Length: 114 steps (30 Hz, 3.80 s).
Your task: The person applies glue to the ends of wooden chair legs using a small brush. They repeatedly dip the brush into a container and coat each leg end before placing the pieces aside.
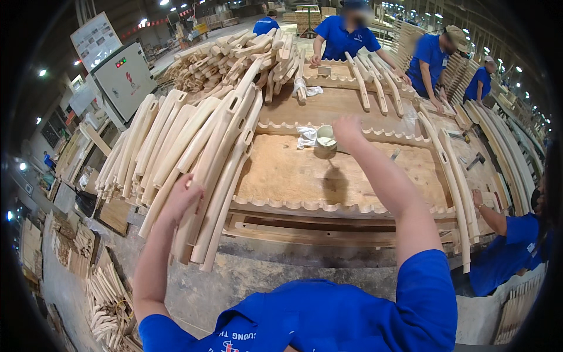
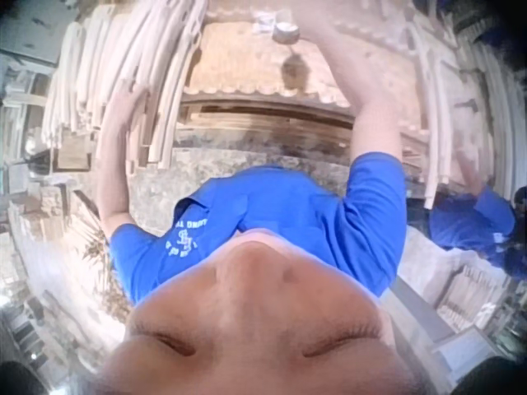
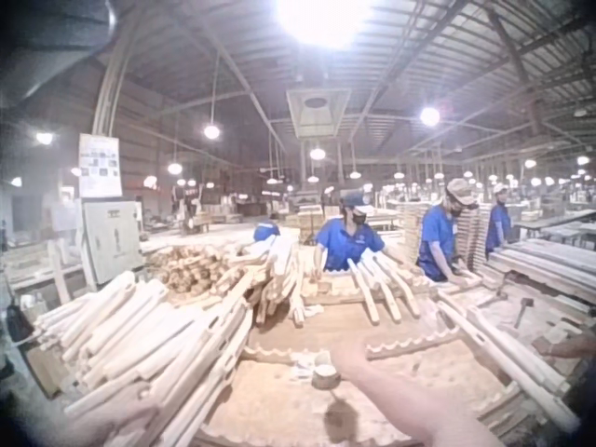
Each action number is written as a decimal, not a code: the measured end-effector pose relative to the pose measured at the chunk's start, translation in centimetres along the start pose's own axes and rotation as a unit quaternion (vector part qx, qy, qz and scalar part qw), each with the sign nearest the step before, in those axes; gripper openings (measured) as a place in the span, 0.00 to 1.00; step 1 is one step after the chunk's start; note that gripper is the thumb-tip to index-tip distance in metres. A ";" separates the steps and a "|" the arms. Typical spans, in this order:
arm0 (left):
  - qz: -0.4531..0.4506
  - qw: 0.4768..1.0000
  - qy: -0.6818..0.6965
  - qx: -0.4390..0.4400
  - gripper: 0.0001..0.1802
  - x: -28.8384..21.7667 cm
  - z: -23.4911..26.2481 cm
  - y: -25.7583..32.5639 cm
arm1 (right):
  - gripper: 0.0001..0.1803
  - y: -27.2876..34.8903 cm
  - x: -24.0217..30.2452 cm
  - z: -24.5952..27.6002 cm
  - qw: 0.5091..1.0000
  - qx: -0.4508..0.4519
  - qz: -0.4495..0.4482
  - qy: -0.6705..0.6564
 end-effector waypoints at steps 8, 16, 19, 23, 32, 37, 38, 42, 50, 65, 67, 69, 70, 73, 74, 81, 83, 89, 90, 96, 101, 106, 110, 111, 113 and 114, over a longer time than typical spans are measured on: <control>-0.007 0.990 0.140 -0.013 0.32 0.6 -12.0 8.1 | 0.11 1.1 -2.9 -6.9 0.969 0.102 -0.110 -0.196; 0.000 0.979 0.195 -0.065 0.29 5.9 -22.6 11.6 | 0.14 3.4 -2.1 -13.6 0.846 0.138 -0.118 -0.501; 0.012 0.981 0.189 -0.033 0.31 8.0 -25.8 12.0 | 0.14 2.4 -4.4 -15.8 0.833 0.082 -0.094 -0.538; 0.033 0.975 0.212 -0.059 0.30 8.8 -26.2 13.1 | 0.14 3.7 -3.0 -16.3 0.798 0.089 -0.091 -0.590; 0.056 0.954 0.292 -0.031 0.32 8.6 -26.7 13.0 | 0.12 3.2 -3.1 -15.2 0.818 0.076 -0.104 -0.561; 0.039 0.954 0.298 0.016 0.25 10.6 -26.6 12.8 | 0.12 4.0 -2.4 -14.7 0.791 0.032 -0.134 -0.597; 0.050 0.954 0.295 0.010 0.25 11.0 -26.4 12.9 | 0.11 4.1 -2.3 -14.2 0.787 0.029 -0.134 -0.602; 0.054 0.966 0.253 -0.016 0.26 10.8 -27.2 13.2 | 0.10 4.0 -3.3 -13.2 0.782 0.006 -0.130 -0.609; 0.043 0.967 0.248 -0.031 0.28 9.6 -27.0 13.5 | 0.11 4.1 -4.0 -12.3 0.813 0.012 -0.125 -0.568; 0.027 0.969 0.246 0.015 0.26 9.6 -26.5 13.1 | 0.16 9.7 -1.0 -3.5 0.776 0.136 0.112 -0.606; 0.021 0.967 0.255 0.010 0.26 9.6 -26.5 13.0 | 0.18 9.5 -0.7 -2.6 0.793 0.109 0.127 -0.585; 0.019 0.970 0.241 0.015 0.28 9.5 -26.6 12.9 | 0.19 9.1 -0.8 -2.7 0.819 0.123 0.106 -0.550; 0.017 0.972 0.234 0.017 0.28 9.5 -26.7 12.8 | 0.19 9.0 -0.9 -2.8 0.832 0.130 0.094 -0.532; 0.027 0.970 0.240 0.014 0.29 9.6 -26.5 12.9 | 0.18 9.4 -0.7 -2.4 0.860 0.095 0.054 -0.498; 0.026 0.969 0.246 0.010 0.29 9.8 -26.4 13.0 | 0.18 9.6 -0.5 -2.0 0.870 0.078 0.042 -0.486; 0.028 0.966 0.256 0.015 0.31 10.1 -26.5 12.9 | 0.13 10.6 -0.2 -1.0 0.875 -0.058 -0.006 -0.481; 0.025 0.966 0.257 0.014 0.31 10.2 -26.4 12.9 | 0.11 10.9 0.1 -0.9 0.874 -0.103 -0.008 -0.474; 0.029 0.967 0.251 0.023 0.30 9.8 -26.4 12.9 | 0.08 11.2 -0.2 -0.9 0.861 -0.216 0.017 -0.460; 0.032 0.968 0.249 0.025 0.31 10.0 -26.3 12.9 | 0.08 11.4 -0.2 -0.9 0.860 -0.219 0.025 -0.460; 0.029 0.968 0.247 0.024 0.27 9.9 -26.3 12.8 | 0.10 11.7 -0.3 -1.2 0.860 -0.170 0.043 -0.478; 0.021 0.968 0.247 0.025 0.27 9.6 -26.4 12.8 | 0.12 11.2 0.0 -1.3 0.872 -0.152 0.009 -0.466; 0.023 0.967 0.253 0.018 0.28 9.4 -26.3 12.8 | 0.13 10.9 0.2 -1.2 0.885 -0.133 -0.018 -0.445; 0.029 0.967 0.253 0.016 0.28 9.8 -26.4 12.8 | 0.11 11.1 0.0 -0.8 0.867 -0.166 0.010 -0.470; 0.026 0.967 0.254 0.018 0.28 9.8 -26.5 12.8 | 0.11 11.3 -0.1 -0.8 0.865 -0.176 0.020 -0.468; 0.025 0.966 0.258 0.020 0.28 9.8 -26.5 12.8 | 0.10 11.7 -0.2 -1.0 0.863 -0.193 0.040 -0.465; 0.026 0.965 0.261 0.021 0.28 9.7 -26.6 12.8 | 0.10 11.9 -0.2 -1.1 0.863 -0.198 0.049 -0.463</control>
Point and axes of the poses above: each hand's wrist, its own y-axis away from the middle knuckle, its own z-axis out of the back of the hand, x = y × z, the point moved 5 cm from there along -y, towards the middle knuckle, and after that the axes turned 14 degrees about -z, right-handed, at the moved point
